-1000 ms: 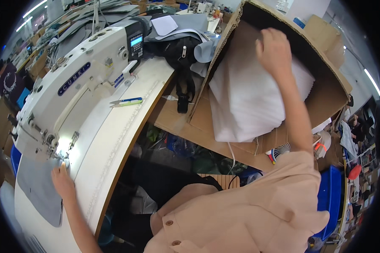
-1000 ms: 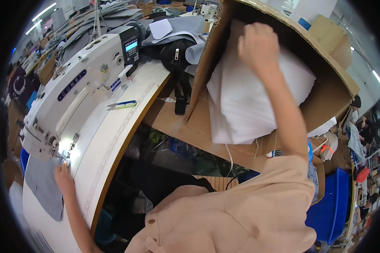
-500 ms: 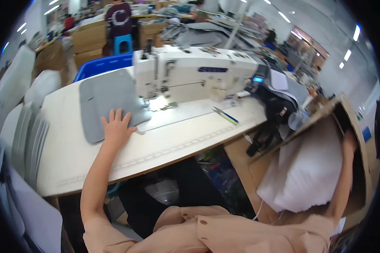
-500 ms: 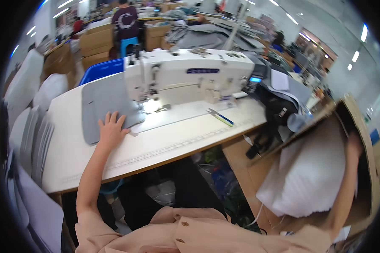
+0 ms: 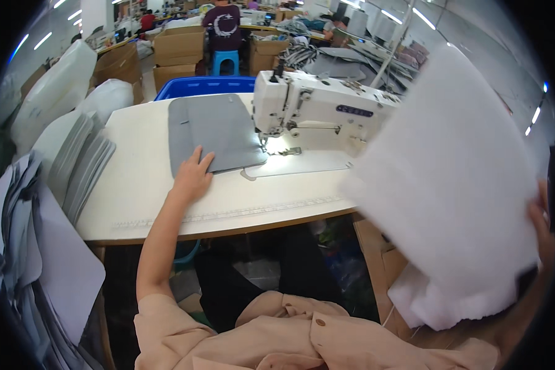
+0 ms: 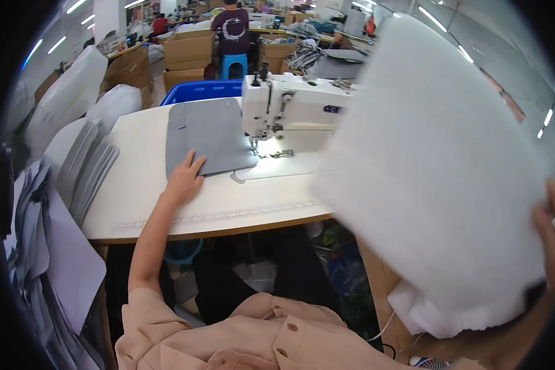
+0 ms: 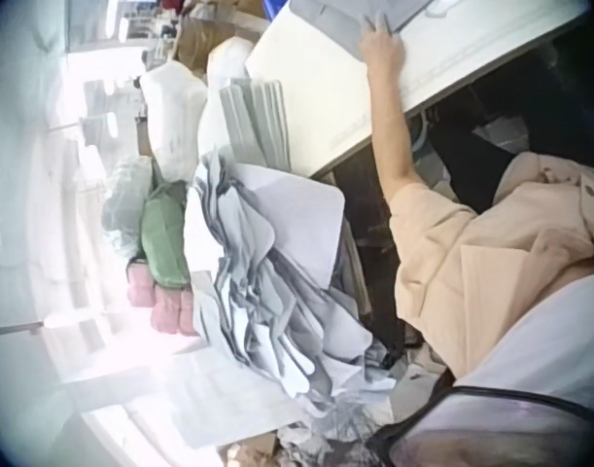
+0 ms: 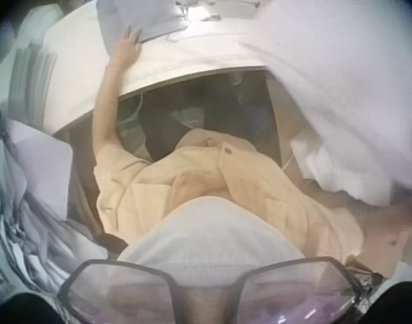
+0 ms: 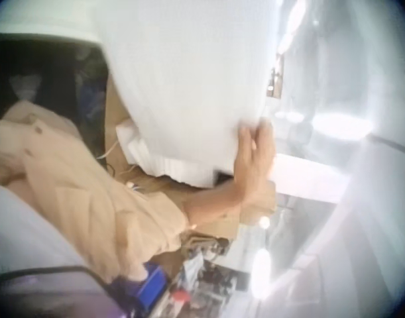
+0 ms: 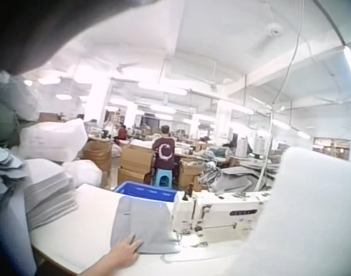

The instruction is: Sewing and assembling fabric laptop sleeves using a sewing machine.

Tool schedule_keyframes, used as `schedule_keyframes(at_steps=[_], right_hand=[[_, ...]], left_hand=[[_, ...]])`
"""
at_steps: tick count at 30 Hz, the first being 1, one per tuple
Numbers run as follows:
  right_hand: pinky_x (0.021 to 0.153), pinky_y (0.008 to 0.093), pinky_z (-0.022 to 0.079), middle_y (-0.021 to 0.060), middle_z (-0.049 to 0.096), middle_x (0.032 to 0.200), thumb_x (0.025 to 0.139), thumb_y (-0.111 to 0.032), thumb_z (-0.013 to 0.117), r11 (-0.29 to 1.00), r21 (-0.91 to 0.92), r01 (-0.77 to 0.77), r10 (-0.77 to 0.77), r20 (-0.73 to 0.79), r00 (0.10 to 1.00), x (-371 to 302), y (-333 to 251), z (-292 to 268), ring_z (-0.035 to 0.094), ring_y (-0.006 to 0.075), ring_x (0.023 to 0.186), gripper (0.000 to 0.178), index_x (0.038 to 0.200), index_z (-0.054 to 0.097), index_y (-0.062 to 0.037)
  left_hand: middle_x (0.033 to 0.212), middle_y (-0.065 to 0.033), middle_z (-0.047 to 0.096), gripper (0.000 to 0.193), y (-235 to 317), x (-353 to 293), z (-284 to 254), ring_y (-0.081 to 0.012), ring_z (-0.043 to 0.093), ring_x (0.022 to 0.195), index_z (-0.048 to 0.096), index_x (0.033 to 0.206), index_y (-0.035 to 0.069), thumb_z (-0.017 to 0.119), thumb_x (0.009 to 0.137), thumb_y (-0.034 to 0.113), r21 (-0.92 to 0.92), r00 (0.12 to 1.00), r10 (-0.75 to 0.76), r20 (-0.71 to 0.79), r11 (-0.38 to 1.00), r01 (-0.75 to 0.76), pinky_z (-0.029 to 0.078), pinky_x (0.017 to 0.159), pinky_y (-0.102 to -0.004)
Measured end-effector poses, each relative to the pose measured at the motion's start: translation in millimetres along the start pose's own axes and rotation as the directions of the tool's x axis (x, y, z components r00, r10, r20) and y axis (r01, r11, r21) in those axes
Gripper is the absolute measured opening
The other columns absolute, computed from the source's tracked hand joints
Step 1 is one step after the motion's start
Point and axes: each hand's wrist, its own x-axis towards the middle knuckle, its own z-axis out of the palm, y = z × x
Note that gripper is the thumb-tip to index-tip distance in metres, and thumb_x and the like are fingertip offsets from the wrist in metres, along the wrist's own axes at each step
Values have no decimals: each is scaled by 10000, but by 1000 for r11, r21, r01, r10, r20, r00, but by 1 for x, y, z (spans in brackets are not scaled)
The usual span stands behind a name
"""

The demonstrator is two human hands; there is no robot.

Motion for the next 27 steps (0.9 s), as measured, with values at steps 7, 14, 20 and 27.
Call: schedule_keyframes(at_steps=[7,14,20,27], right_hand=[[710,241,425,14,573,901,677,-139,504,317,863,-394,-552,505,663,60,-124,303,526,95,782,365,1021,549,-25],[553,227,426,8,565,771,806,-251,579,317,557,-768,-658,712,245,-10,-226,429,500,70,627,203,863,571,-56],[579,249,472,46,583,772,810,-242,585,194,477,-857,-646,720,254,10,-215,440,550,106,652,222,857,569,-26],[612,276,487,88,601,833,784,-300,630,316,394,-863,-605,784,137,18,-217,434,575,136,699,345,912,570,15]], left_hand=[[1258,-148,414,430,-106,-6,89,-358,445,1083,426,1214,135,503,796,200,-843,967,-39,-251,499,-199,319,943,-450],[1290,-122,398,464,-39,21,15,-379,462,1050,449,1212,198,562,768,123,162,948,158,-276,980,-117,393,893,-415],[1320,-172,343,534,-23,13,9,-299,430,1152,394,1267,273,581,768,242,35,936,-82,-344,994,100,187,995,-508],[1223,-168,460,455,-49,33,2,-303,447,1120,519,1176,220,631,734,210,-4,919,26,-393,1000,-30,320,957,-400]])
